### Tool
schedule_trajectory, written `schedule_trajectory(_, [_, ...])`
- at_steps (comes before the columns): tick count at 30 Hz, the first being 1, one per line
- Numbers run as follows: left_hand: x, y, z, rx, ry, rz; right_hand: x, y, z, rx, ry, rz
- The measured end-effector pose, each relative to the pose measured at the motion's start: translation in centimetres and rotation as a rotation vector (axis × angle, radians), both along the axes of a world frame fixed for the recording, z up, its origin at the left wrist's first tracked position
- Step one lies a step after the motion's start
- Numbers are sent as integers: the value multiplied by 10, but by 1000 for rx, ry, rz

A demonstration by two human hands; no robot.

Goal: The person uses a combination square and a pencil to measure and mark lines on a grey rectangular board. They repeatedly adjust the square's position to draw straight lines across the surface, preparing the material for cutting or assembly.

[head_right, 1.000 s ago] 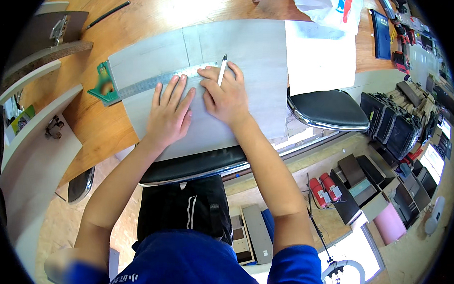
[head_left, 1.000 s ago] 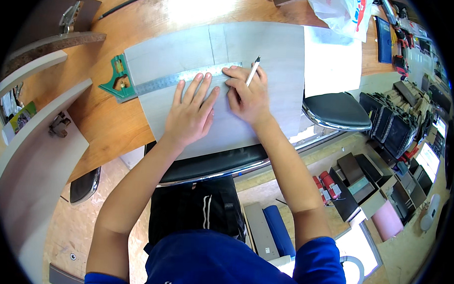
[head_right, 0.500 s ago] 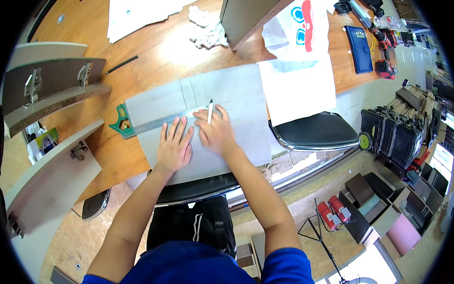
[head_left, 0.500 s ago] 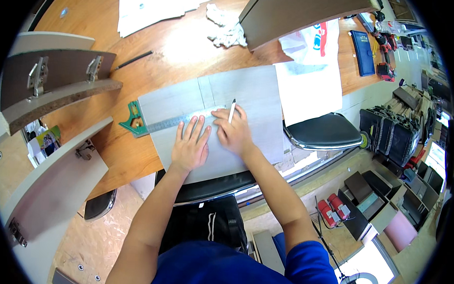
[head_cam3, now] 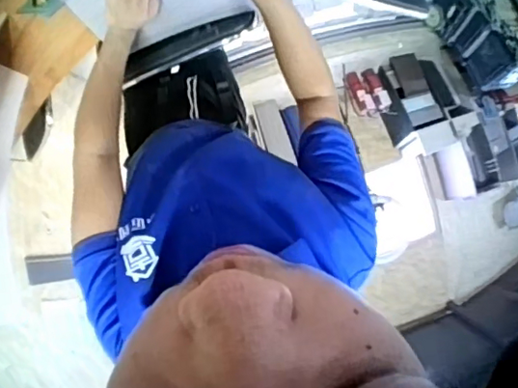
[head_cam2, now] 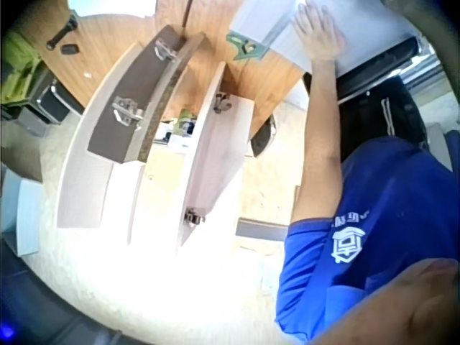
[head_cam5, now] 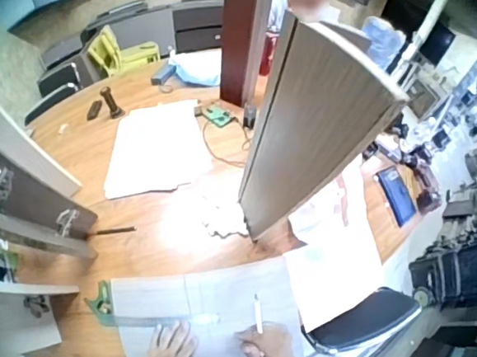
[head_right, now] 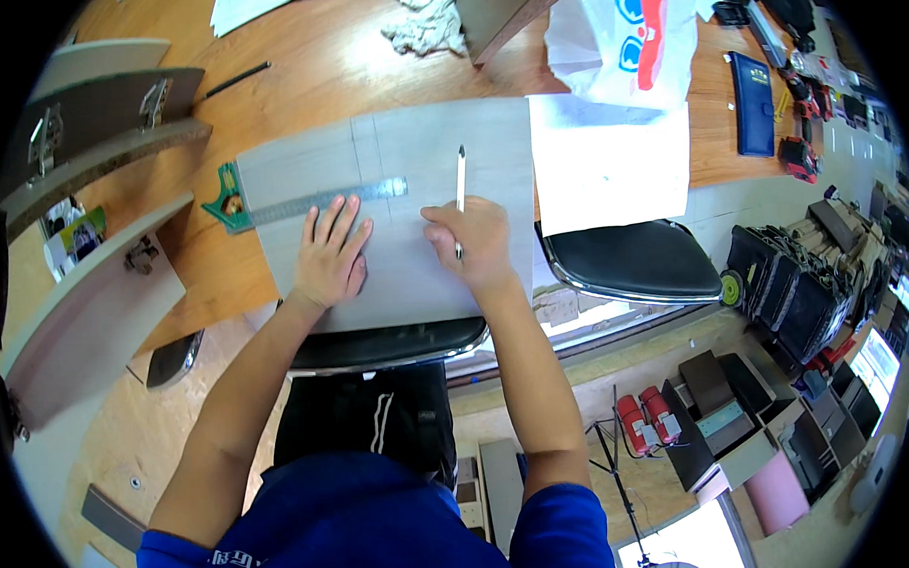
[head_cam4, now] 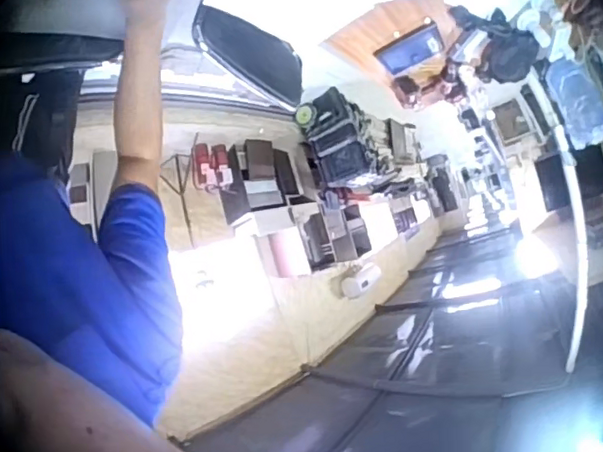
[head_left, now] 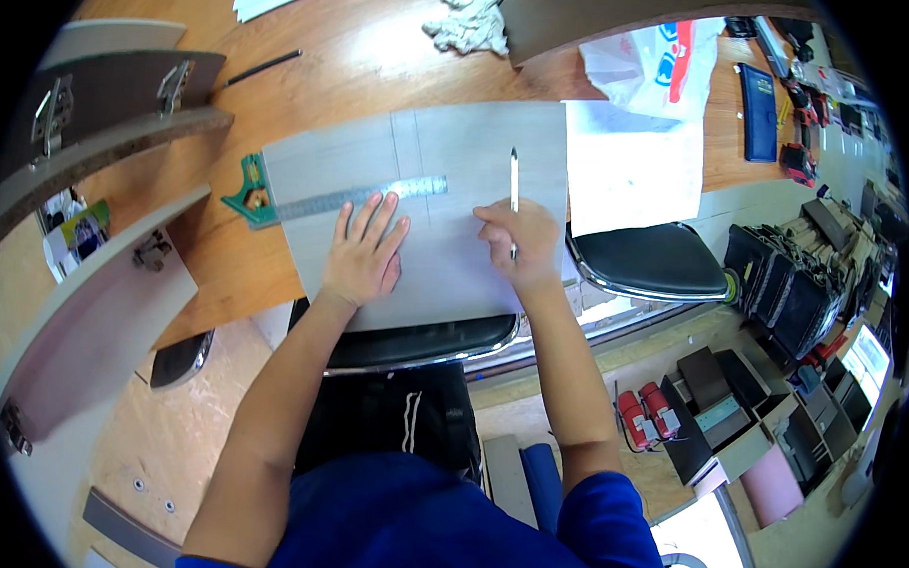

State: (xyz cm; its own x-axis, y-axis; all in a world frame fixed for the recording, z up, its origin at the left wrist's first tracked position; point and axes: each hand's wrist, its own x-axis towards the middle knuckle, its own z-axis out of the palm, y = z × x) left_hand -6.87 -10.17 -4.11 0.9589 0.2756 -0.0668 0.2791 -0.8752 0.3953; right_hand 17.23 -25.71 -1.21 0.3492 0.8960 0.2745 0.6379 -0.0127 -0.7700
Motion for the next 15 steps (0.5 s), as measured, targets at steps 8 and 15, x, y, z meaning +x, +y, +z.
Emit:
schedule_trajectory(8, [3, 0, 7, 2, 71, 1, -23, 63, -6, 124, 681, -297])
schedule_trajectory(15, [1, -2, 5, 1, 147, 4, -14, 82, -8, -202, 844, -241])
